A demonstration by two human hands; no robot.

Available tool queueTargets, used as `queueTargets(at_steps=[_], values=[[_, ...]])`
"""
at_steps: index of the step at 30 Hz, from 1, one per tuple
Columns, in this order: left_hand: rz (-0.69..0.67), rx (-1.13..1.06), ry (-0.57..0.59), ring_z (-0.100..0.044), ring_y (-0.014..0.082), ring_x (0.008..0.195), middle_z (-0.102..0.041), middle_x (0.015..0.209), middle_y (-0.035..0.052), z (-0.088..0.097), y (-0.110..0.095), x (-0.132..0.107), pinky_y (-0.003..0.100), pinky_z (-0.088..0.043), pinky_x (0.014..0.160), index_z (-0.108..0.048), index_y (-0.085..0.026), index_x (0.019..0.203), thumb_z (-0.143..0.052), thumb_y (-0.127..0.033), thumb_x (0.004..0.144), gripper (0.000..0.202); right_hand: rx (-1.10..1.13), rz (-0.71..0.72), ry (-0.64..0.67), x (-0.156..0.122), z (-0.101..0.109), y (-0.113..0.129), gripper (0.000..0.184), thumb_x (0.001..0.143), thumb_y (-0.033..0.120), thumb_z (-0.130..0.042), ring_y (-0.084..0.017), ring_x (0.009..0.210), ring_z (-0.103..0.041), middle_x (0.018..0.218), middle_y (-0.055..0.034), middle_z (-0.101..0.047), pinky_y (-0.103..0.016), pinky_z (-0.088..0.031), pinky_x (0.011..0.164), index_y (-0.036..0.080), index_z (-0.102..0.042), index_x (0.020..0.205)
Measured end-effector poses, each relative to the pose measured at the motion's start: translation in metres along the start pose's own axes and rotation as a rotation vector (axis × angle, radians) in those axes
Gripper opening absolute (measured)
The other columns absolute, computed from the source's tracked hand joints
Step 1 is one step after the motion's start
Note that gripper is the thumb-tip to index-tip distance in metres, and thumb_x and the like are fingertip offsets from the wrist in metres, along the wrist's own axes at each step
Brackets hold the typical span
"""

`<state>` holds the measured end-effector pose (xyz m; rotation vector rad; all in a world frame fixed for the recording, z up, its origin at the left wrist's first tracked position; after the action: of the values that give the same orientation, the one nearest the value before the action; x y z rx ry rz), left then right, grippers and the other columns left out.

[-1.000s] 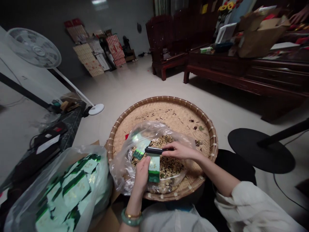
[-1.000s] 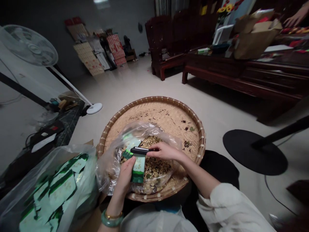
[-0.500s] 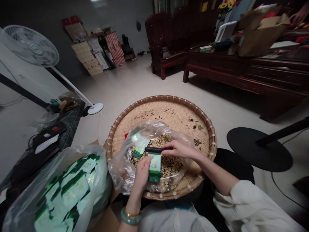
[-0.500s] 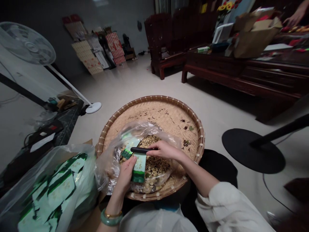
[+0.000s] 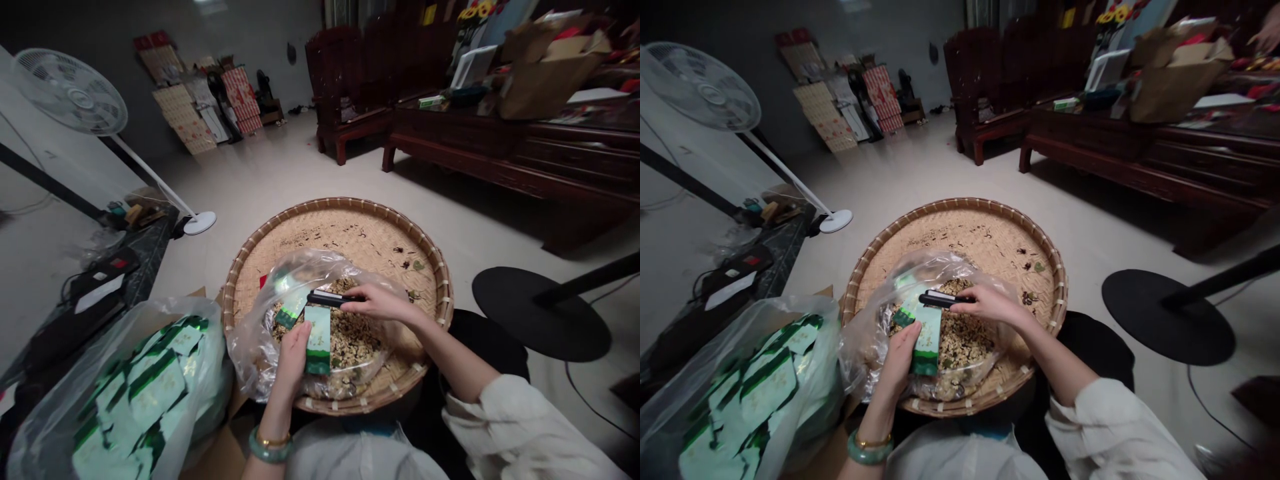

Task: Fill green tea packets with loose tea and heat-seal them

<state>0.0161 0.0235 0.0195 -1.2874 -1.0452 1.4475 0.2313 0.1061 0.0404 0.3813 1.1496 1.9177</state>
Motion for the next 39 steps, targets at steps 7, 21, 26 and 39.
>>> queueTargets(at_steps=[7,21,26,39], values=[[0.003,0.012,0.061,-0.051,0.0162,0.066,-0.061,0.068,0.002,-0.001,0.001,-0.005,0.027,-0.042,0.067,-0.064,-0.014,0.069,-0.055,-0.055,0.079,0.043,-0.254,-0.055,-0.265,0.002,-0.008,-0.006,0.049,0.087,0.052,-0.052,-0.029,0.096,-0.06,0.109,-0.0172,-0.065,-0.039,-0.045,0.081,0.013,-0.062,0.115],[-0.014,-0.049,0.044,-0.048,0.0129,0.053,-0.057,0.056,-0.0004,-0.002,-0.019,-0.015,0.025,-0.037,0.053,-0.062,-0.015,0.062,-0.063,-0.06,0.07,0.046,0.271,0.199,-0.17,0.005,-0.042,0.016,0.049,0.091,0.057,-0.041,-0.011,0.056,-0.046,0.059,0.0019,-0.049,-0.023,-0.034,0.053,0.016,-0.063,0.076],[-0.399,-0.684,-0.555,-0.065,0.0163,0.085,-0.07,0.103,-0.0019,0.054,-0.048,-0.029,0.025,-0.05,0.07,-0.063,-0.031,0.106,-0.043,-0.078,0.071,0.062,0.546,0.023,-0.146,0.008,-0.037,0.004,0.061,0.09,0.064,-0.029,-0.011,0.05,-0.049,0.065,0.0003,-0.055,-0.022,-0.036,0.044,0.015,-0.059,0.108],[-0.172,0.82,-0.192,-0.051,0.0305,0.118,-0.062,0.12,0.0203,0.031,-0.006,0.047,0.045,-0.031,0.103,-0.062,-0.012,0.112,-0.056,-0.011,0.074,0.038,-0.277,0.098,-0.093,0.01,-0.047,0.005,0.03,0.093,0.026,-0.039,-0.021,0.08,-0.064,0.088,-0.0082,-0.07,-0.029,-0.042,0.073,0.018,-0.067,0.087]])
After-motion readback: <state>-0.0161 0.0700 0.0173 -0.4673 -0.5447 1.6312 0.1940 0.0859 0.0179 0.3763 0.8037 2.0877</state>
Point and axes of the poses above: each hand's wrist, its own x-axis towards the middle knuckle, its own z-axis out of the back of the hand, y = z × x, the point moved 1 cm from there along x, towards the middle knuckle
